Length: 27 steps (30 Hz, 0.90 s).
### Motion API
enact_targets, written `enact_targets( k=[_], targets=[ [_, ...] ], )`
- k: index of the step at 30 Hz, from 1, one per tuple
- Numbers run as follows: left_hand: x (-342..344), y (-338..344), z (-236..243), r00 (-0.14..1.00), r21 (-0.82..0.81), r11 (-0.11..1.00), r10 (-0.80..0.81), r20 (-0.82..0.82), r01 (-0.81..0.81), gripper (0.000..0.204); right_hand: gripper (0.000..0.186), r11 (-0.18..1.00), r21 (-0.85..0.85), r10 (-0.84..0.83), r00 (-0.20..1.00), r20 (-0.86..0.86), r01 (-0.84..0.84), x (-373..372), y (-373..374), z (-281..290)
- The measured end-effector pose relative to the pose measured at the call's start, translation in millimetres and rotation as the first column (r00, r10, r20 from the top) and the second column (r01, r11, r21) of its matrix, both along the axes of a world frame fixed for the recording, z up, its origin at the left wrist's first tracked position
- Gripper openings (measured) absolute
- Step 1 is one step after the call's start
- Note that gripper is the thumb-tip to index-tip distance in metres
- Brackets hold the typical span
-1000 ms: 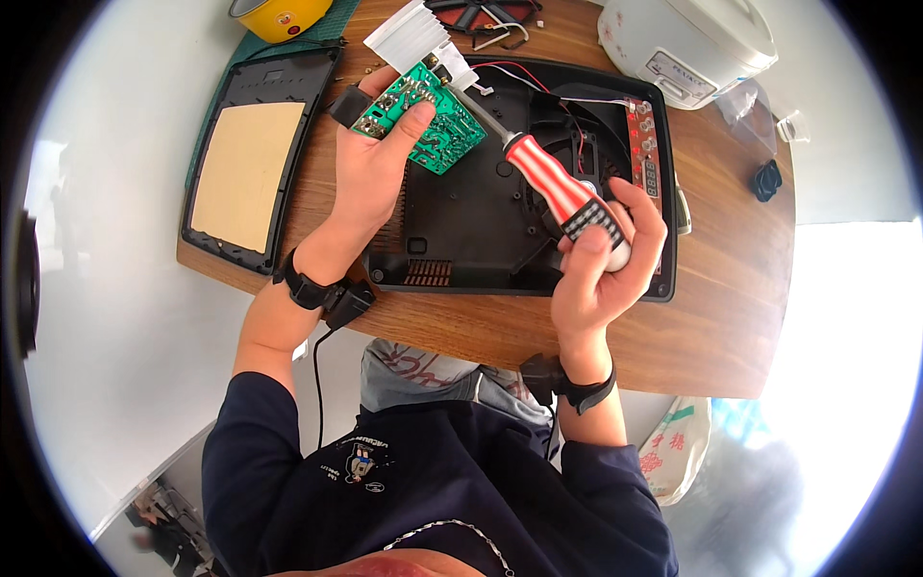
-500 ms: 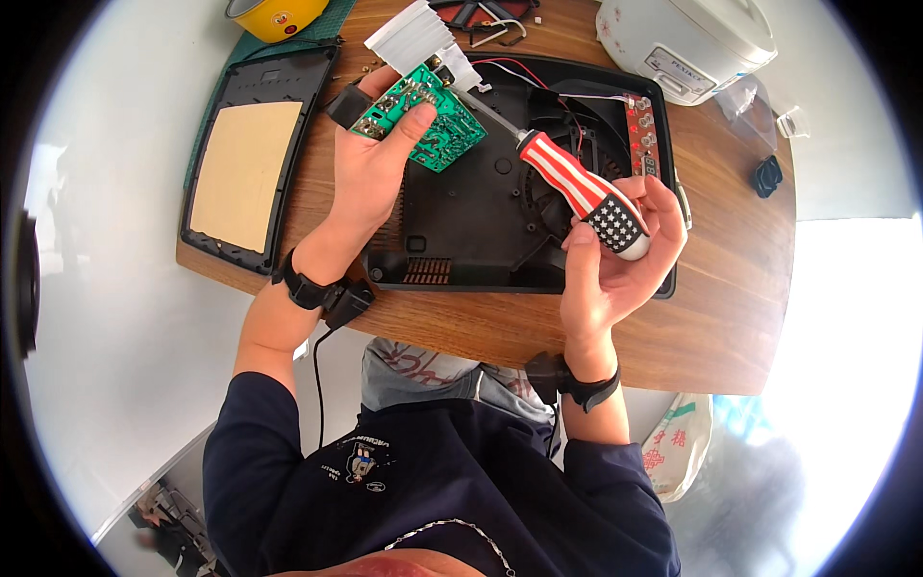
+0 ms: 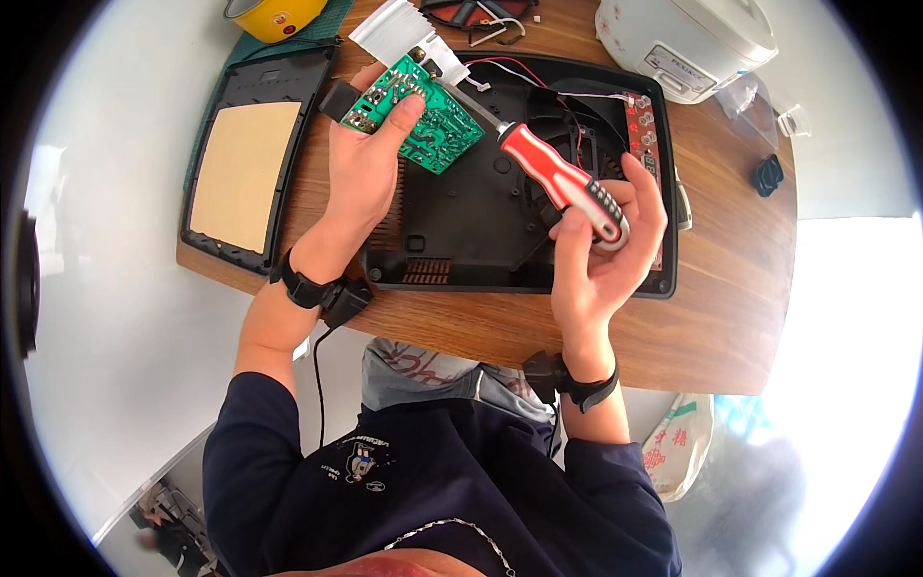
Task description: The person uses a screwdriver to loosen screws on a circuit board inside an electronic device, then removes the board and continues unscrewing components while holding it.
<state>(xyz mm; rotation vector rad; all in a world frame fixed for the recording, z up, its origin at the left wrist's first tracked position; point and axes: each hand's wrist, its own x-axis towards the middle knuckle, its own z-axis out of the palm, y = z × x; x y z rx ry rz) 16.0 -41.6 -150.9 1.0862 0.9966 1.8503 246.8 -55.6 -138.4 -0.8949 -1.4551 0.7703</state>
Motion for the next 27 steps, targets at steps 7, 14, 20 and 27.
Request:
enact_targets(
  k=[7, 14, 20, 27],
  targets=[
    [2, -2, 0, 0.998, 0.006, 1.0, 0.006, -0.066, -0.006, 0.043, 0.062, 0.997, 0.078, 0.023, 0.995, -0.093, -0.016, -4, 0, 1],
    [-1, 1, -2, 0.999, 0.0, 1.0, 0.018, -0.041, -0.018, 0.043, 0.046, 0.984, -0.169, 0.052, 0.998, 0.025, -0.047, 5, 0, 2],
    [-1, 2, -4, 0.999, 0.003, 1.0, 0.001, -0.039, -0.001, 0.043, 0.064, 0.999, 0.025, 0.04, 0.999, -0.028, -0.04, 1, 3, -4],
    [0, 1, 0, 0.999, -0.035, 0.999, 0.001, 0.036, 0.001, 0.04, 0.044, 0.97, -0.244, 0.021, 0.998, 0.051, -0.008, -6, 1, 12]
  ],
)
